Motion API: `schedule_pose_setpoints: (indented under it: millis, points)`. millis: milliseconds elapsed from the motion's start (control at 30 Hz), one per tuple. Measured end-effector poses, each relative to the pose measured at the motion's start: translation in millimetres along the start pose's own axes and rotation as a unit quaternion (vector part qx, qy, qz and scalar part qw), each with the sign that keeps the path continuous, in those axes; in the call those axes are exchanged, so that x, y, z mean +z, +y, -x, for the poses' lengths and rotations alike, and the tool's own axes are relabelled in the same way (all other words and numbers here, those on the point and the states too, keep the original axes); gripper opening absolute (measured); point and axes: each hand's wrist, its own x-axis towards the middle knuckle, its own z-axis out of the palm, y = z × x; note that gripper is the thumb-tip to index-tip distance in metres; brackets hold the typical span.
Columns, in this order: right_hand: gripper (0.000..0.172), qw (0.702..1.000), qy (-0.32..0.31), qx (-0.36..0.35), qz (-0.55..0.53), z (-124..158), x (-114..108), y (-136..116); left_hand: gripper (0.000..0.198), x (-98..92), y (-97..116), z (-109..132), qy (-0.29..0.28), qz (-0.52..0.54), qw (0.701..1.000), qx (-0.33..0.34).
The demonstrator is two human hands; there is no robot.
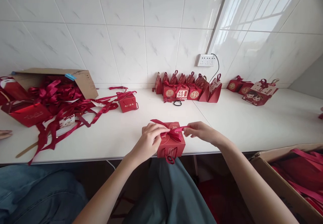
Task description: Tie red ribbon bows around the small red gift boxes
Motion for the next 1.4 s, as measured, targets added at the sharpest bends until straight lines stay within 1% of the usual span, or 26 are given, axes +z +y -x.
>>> schedule_pose_setpoints:
  millis: [67, 100, 167, 233, 367, 433, 467, 533, 567, 600, 633, 700, 733, 767, 800, 900, 1033, 1133, 1233, 1267, 1300, 1333, 1367, 1400]
  points:
    - [0.033, 0.998, 0.052, -0.023, -0.029, -8.4, -0.3, -4.0, 0.044, -0.3, 0.2, -1.0, -0.007, 0.001, 1.0, 0.0]
    - [0.031, 0.996, 0.064, -0.037, -0.05, -14.1, 0.2, -6.9, 0.045, -0.8, 0.5, -1.4, -0.013, 0.0, 1.0, -0.001]
    - [0.027, 0.992, 0.068, -0.059, -0.093, -27.6, 3.0, -12.9, 0.047, -2.4, 1.3, -1.8, -0.025, -0.001, 1.0, -0.002]
    - [0.025, 0.989, 0.067, -0.067, -0.114, -42.2, 8.0, -17.2, 0.049, -4.3, 2.4, -2.0, -0.04, -0.004, 0.999, -0.003]
    - [0.022, 0.988, 0.081, -0.072, -0.107, -63.4, 19.3, -17.6, 0.052, -7.8, 5.6, -3.2, -0.075, -0.023, 0.997, -0.015]
    - [0.019, 0.986, 0.122, -0.069, -0.094, -62.0, 22.8, -16.2, 0.052, -8.9, 7.5, -4.3, -0.084, -0.035, 0.996, -0.022]
    - [0.02, 0.981, 0.16, -0.07, -0.085, -57.1, 23.8, -16.0, 0.051, -9.1, 8.4, -4.8, -0.087, -0.038, 0.995, -0.025]
    - [0.023, 0.963, 0.255, -0.073, -0.045, -39.6, 24.9, -17.3, 0.051, -8.8, 9.4, -5.7, -0.09, -0.039, 0.995, -0.027]
    - [0.028, 0.955, 0.288, -0.068, -0.016, -28.4, 25.3, -19.0, 0.051, -8.3, 9.5, -6.1, -0.088, -0.037, 0.995, -0.028]
    - [0.036, 0.954, 0.294, -0.055, 0.015, -16.6, 25.8, -21.1, 0.05, -7.6, 9.3, -6.4, -0.085, -0.033, 0.995, -0.029]
    - [0.044, 0.962, 0.267, -0.037, 0.039, -5.4, 26.6, -23.6, 0.05, -6.8, 8.9, -6.6, -0.082, -0.027, 0.996, -0.032]
    - [0.055, 0.985, 0.159, -0.013, 0.059, 12.4, 29.3, -28.9, 0.05, -5.0, 7.6, -7.1, -0.073, -0.003, 0.996, -0.041]
    - [0.057, 0.992, 0.11, -0.01, 0.056, 17.9, 31.2, -31.3, 0.049, -4.1, 7.0, -7.5, -0.068, 0.013, 0.996, -0.048]
    - [0.056, 0.995, 0.079, -0.014, 0.051, 21.0, 33.4, -33.1, 0.049, -3.4, 6.4, -7.8, -0.063, 0.029, 0.996, -0.057]
    - [0.055, 0.997, 0.065, -0.02, 0.047, 22.1, 35.5, -34.3, 0.049, -2.8, 6.0, -8.3, -0.058, 0.043, 0.995, -0.066]
    - [0.05, 0.997, 0.065, -0.029, 0.025, 17.1, 39.7, -34.0, 0.048, -2.3, 6.0, -9.7, -0.055, 0.068, 0.992, -0.09]
    - [0.04, 0.996, 0.059, -0.057, -0.029, 7.7, 37.3, -27.6, 0.047, -3.7, 7.2, -11.2, -0.063, 0.086, 0.989, -0.107]
    - [0.039, 0.992, 0.044, -0.088, -0.078, 3.1, 33.3, -21.7, 0.046, -4.7, 6.6, -12.1, -0.064, 0.097, 0.987, -0.11]
    - [0.04, 0.987, 0.035, -0.102, -0.119, -0.5, 32.5, -15.7, 0.043, -3.7, 2.8, -10.5, -0.063, 0.133, 0.983, -0.106]
    - [0.04, 0.985, 0.035, -0.105, -0.129, -1.4, 33.2, -13.9, 0.042, -2.6, 1.1, -8.5, -0.051, 0.152, 0.982, -0.101]
    - [0.041, 0.984, 0.038, -0.108, -0.138, -2.0, 34.2, -12.3, 0.041, -1.0, -0.6, -5.7, -0.026, 0.17, 0.98, -0.096]
    - [0.042, 0.982, 0.042, -0.111, -0.145, -2.2, 35.3, -11.1, 0.039, 0.9, -1.9, -2.0, 0.017, 0.189, 0.977, -0.097]
    - [0.043, 0.981, 0.047, -0.113, -0.15, -2.0, 36.6, -10.3, 0.036, 2.9, -2.8, 2.3, 0.074, 0.205, 0.97, -0.109]
    - [0.043, 0.981, 0.053, -0.113, -0.152, -1.4, 37.8, -9.9, 0.03, 4.9, -3.0, 6.9, 0.133, 0.215, 0.958, -0.135]
